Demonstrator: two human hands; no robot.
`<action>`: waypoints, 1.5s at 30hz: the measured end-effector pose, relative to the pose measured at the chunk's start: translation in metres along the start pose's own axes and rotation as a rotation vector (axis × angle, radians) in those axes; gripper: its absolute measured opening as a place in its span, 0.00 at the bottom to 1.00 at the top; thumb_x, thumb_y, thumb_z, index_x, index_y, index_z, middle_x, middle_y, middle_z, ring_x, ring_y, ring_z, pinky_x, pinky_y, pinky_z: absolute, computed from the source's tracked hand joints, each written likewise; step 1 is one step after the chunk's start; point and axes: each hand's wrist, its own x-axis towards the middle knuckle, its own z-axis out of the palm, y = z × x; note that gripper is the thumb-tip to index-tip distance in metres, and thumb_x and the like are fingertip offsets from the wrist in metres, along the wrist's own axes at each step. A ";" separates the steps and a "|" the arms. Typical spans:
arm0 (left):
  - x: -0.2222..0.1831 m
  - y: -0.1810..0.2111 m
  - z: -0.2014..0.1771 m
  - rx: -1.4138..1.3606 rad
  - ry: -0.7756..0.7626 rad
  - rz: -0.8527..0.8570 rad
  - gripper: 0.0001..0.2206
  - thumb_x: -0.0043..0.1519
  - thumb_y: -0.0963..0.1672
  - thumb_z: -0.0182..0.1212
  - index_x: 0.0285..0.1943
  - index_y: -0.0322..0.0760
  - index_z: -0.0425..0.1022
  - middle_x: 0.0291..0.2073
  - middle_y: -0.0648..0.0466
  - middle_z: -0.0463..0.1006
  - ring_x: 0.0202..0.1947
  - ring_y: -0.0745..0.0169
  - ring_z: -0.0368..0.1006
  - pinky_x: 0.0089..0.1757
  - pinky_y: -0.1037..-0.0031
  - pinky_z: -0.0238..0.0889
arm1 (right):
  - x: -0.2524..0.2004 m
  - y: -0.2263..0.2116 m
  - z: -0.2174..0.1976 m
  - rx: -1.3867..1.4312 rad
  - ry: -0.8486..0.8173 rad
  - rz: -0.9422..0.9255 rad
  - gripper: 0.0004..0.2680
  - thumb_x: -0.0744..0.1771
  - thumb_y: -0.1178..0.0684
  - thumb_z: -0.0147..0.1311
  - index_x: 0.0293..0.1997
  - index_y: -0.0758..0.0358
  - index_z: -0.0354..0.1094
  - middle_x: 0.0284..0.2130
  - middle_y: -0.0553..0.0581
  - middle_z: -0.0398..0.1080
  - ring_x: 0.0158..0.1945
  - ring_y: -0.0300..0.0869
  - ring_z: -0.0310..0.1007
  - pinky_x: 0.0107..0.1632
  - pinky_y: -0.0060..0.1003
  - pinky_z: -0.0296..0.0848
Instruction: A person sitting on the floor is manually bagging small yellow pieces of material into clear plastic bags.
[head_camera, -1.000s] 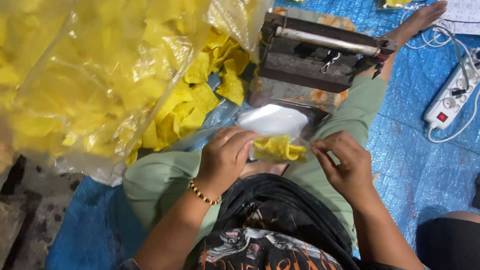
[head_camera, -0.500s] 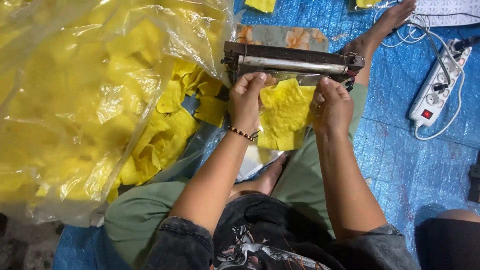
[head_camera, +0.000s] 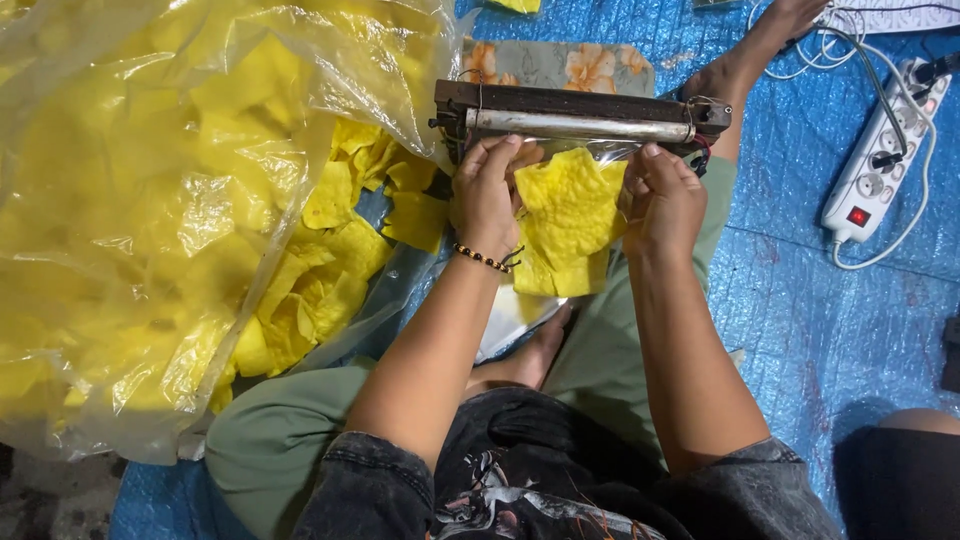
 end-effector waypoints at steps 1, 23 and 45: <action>0.002 -0.001 -0.001 -0.008 -0.004 0.000 0.05 0.59 0.43 0.67 0.38 0.35 0.80 0.37 0.42 0.84 0.38 0.46 0.83 0.38 0.67 0.79 | -0.002 -0.003 0.003 0.007 0.003 0.002 0.03 0.68 0.58 0.56 0.40 0.65 0.72 0.24 0.49 0.70 0.21 0.29 0.64 0.26 0.24 0.64; -0.193 0.084 -0.064 0.430 -0.333 0.578 0.08 0.66 0.41 0.58 0.42 0.28 0.79 0.37 0.41 0.83 0.39 0.50 0.81 0.43 0.64 0.74 | -0.152 -0.040 -0.020 -0.792 -0.775 -1.187 0.05 0.69 0.54 0.54 0.41 0.58 0.77 0.41 0.52 0.79 0.42 0.46 0.79 0.68 0.56 0.54; -0.255 0.135 -0.118 0.182 -0.397 0.262 0.12 0.55 0.38 0.71 0.47 0.35 0.77 0.42 0.50 0.83 0.40 0.63 0.77 0.47 0.72 0.71 | -0.241 -0.022 -0.065 -0.471 -1.084 -0.639 0.19 0.63 0.59 0.66 0.56 0.72 0.62 0.36 0.57 0.76 0.30 0.41 0.79 0.30 0.29 0.77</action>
